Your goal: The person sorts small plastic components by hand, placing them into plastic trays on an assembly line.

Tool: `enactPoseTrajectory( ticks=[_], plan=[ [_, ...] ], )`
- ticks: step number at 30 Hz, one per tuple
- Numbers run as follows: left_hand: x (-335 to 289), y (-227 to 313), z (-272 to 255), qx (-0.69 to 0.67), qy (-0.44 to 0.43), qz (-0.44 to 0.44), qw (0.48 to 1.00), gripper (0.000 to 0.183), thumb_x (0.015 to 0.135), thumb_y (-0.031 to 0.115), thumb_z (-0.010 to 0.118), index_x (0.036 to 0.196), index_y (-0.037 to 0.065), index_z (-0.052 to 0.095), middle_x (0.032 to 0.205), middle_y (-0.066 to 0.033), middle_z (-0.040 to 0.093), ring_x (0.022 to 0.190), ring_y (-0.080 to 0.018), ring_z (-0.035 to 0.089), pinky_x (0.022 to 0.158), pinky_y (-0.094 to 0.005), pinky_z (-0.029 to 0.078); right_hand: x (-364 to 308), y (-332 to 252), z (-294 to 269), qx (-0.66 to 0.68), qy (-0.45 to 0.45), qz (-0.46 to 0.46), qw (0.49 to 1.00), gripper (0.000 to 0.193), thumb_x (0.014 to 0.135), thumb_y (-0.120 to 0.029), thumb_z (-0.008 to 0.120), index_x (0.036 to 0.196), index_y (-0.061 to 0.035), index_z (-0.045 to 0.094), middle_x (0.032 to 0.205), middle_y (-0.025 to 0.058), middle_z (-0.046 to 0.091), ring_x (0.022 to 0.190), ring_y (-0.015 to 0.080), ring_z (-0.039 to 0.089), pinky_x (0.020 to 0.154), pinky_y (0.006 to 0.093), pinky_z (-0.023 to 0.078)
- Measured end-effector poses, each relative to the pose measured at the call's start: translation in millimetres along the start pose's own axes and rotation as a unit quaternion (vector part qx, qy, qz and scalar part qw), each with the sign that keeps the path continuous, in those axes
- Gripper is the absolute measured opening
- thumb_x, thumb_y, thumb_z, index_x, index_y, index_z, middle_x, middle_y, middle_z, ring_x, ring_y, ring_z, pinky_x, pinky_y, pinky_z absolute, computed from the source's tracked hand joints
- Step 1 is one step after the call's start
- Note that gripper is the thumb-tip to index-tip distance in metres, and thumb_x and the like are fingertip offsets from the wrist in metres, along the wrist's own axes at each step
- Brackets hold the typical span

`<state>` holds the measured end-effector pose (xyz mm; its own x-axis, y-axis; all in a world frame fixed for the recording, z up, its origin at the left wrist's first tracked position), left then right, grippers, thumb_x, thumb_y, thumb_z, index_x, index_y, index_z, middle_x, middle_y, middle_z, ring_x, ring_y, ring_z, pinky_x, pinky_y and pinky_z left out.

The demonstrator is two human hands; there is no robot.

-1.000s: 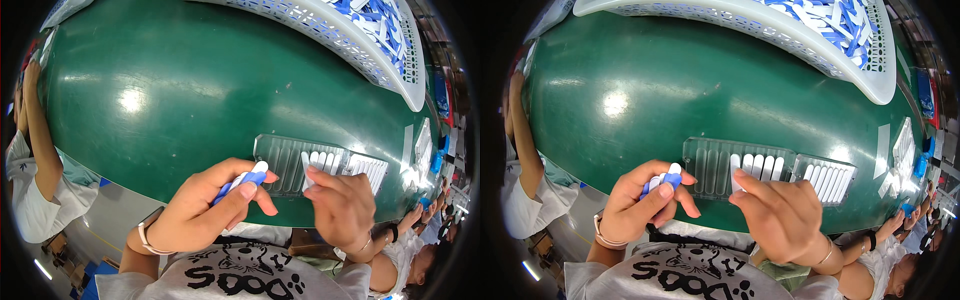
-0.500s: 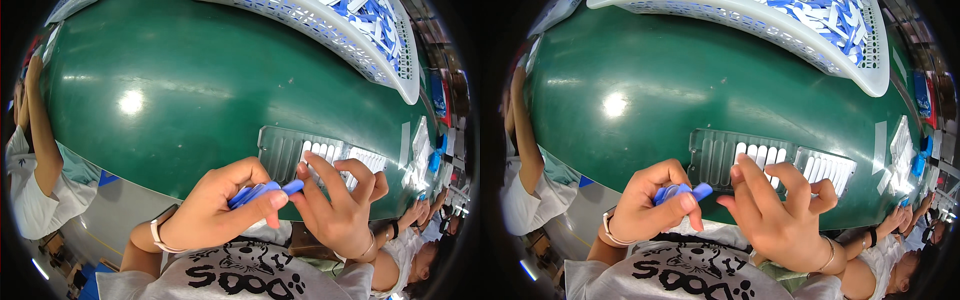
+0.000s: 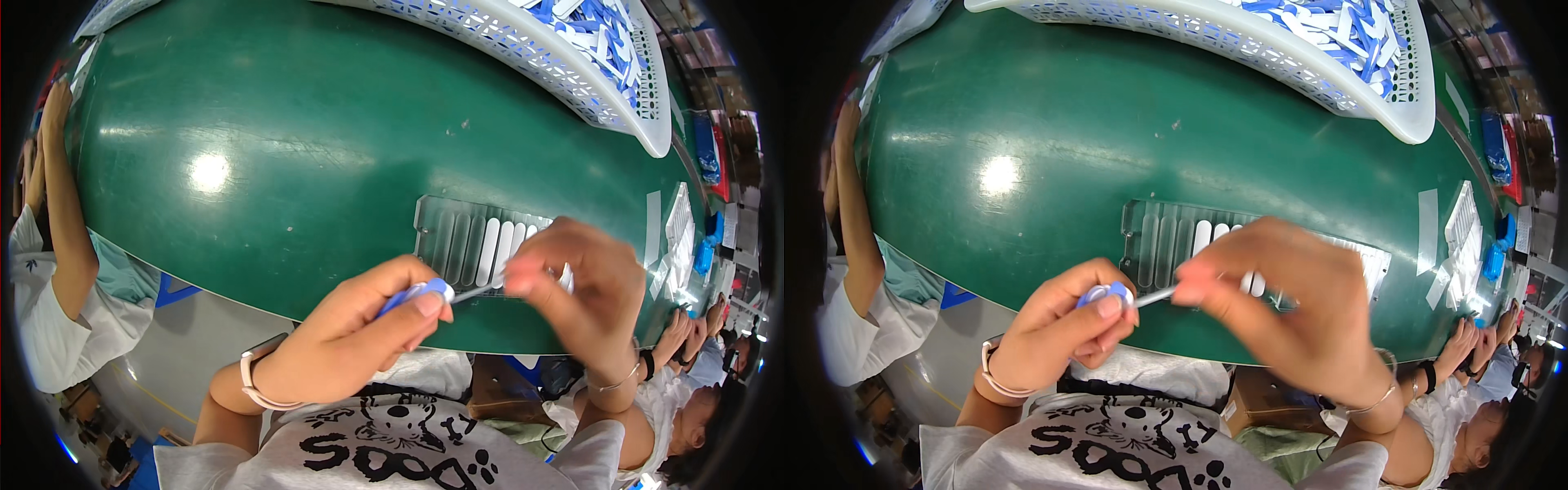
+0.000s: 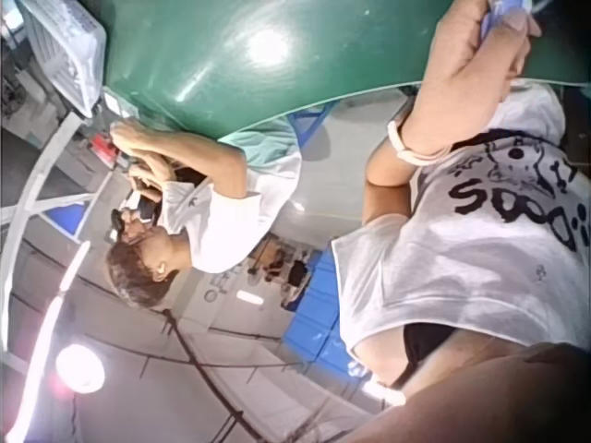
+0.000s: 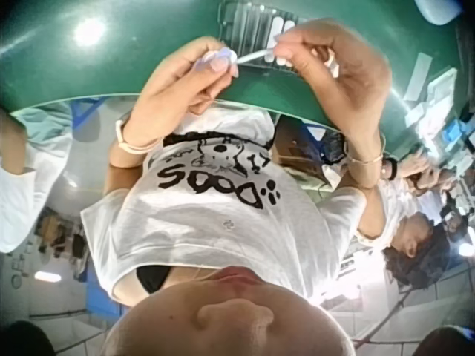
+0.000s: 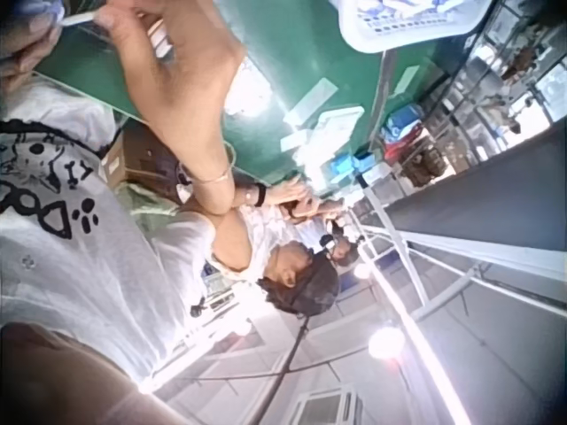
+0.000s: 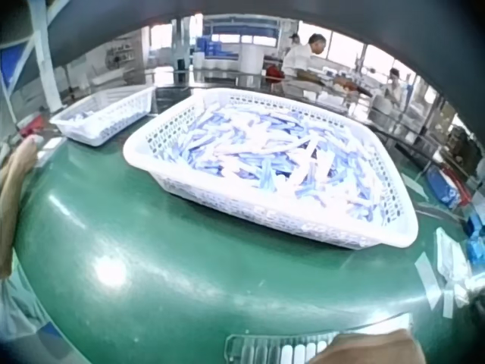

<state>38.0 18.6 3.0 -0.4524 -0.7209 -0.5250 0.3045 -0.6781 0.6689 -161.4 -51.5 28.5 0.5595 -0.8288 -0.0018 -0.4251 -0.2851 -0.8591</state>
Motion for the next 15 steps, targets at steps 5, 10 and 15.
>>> enactPoseTrajectory(
  ticks=[5, 10, 15],
  plan=[
    [-1.5, -0.8, -4.2, -0.07, 0.064, -0.003, 0.996, 0.019, 0.095, 0.015, 0.048, 0.105, -0.001, 0.053, 0.073, -0.0048, 0.053, 0.054, -0.0035, 0.033, 0.045, -0.0197, 0.026, 14.8, 7.3, -1.1, -0.08, -0.019, 0.009, 0.997, 0.013, 0.069, -0.003, 0.075, 0.078, -0.0023, 0.066, 0.071, 0.0047, 0.064, 0.061, 0.0162, 0.052, 0.056, 0.0275, 0.04],
    [0.7, -5.2, -8.0, 0.067, 0.042, 0.074, 0.994, 0.02, 0.096, 0.015, 0.048, 0.108, -0.001, 0.053, 0.079, -0.008, 0.063, 0.055, -0.0024, 0.038, 0.049, -0.0182, 0.032, 33.3, 11.9, -2.4, -0.164, -0.053, -0.038, 0.984, 0.014, 0.068, -0.003, 0.075, 0.078, -0.0036, 0.065, 0.072, 0.0066, 0.061, 0.066, 0.0207, 0.052, 0.059, 0.0305, 0.041],
    [2.2, -5.6, -9.2, 0.157, 0.052, 0.12, 0.979, 0.013, 0.094, 0.012, 0.052, 0.101, 0.0, 0.053, 0.077, -0.0072, 0.067, 0.059, -0.0014, 0.045, 0.054, -0.0184, 0.037, 41.2, 4.8, -5.4, -0.166, -0.103, -0.022, 0.98, 0.021, 0.066, -0.004, 0.075, 0.083, -0.004, 0.062, 0.074, 0.0069, 0.058, 0.072, 0.0239, 0.053, 0.065, 0.0321, 0.041]
  ],
)
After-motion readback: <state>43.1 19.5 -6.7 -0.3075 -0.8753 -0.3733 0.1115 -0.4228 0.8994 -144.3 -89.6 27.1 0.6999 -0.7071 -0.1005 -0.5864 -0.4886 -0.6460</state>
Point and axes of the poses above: each hand's wrist, its own x-axis towards the middle knuckle, its own z-axis out of the palm, y = z × x, the point moved 1 cm from there along x, towards the middle knuckle
